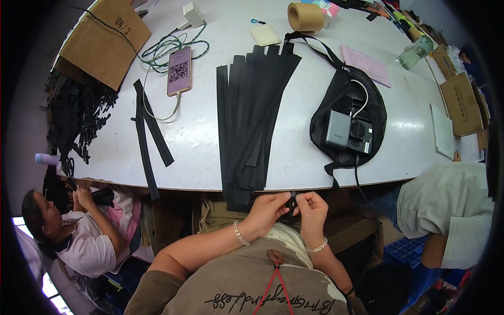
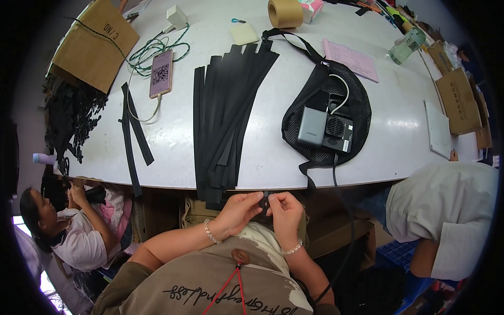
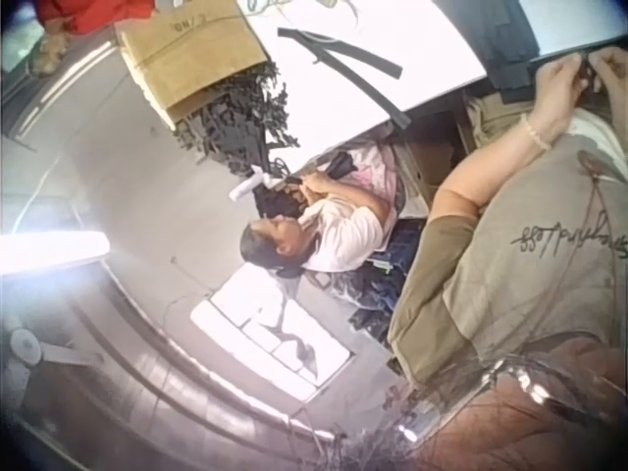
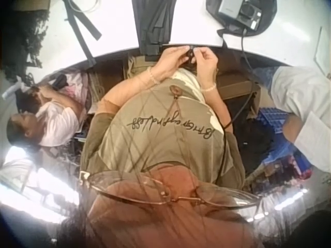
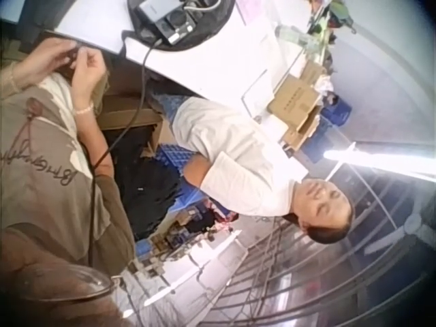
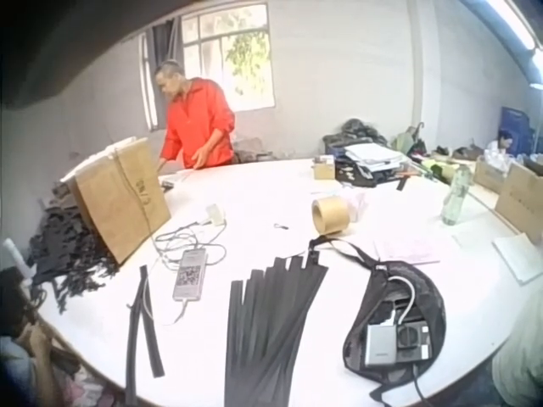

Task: Manually attaching small plastic clips or buckles onto black straps at a factory workstation.

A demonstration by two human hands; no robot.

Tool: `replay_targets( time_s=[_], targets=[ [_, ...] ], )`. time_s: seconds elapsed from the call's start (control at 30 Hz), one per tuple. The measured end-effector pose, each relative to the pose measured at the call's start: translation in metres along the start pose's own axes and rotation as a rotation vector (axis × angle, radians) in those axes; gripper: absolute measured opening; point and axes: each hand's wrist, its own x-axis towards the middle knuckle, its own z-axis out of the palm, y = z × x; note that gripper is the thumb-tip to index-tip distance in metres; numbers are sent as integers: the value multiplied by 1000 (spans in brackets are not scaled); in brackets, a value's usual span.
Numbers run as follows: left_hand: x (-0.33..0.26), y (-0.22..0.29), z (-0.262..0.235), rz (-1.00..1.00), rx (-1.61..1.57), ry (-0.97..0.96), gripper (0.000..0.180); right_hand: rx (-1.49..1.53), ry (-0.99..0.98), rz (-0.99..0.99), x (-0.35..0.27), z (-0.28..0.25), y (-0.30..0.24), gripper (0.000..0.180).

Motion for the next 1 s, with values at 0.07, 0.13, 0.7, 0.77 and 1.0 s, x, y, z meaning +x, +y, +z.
replay_targets(
  time_s=[0.07,0.13,0.7,0.77,1.0],
  targets=[
    [2,0,-1,-12,-17,9,15,-3,1,4,5,-1,2,8],
    [0,4,-2,-55,-70,-38,14,-5,-5,11,6,-2,1,8],
    [-51,106,41,479,899,-276,15,67,-736,194,31,6,-76,26],
    [-52,113,41,475,944,-293,15,85,-808,236,30,12,-81,22],
    [-54,136,41,209,924,-412,19,-40,-728,181,31,12,-76,14]
  ],
)
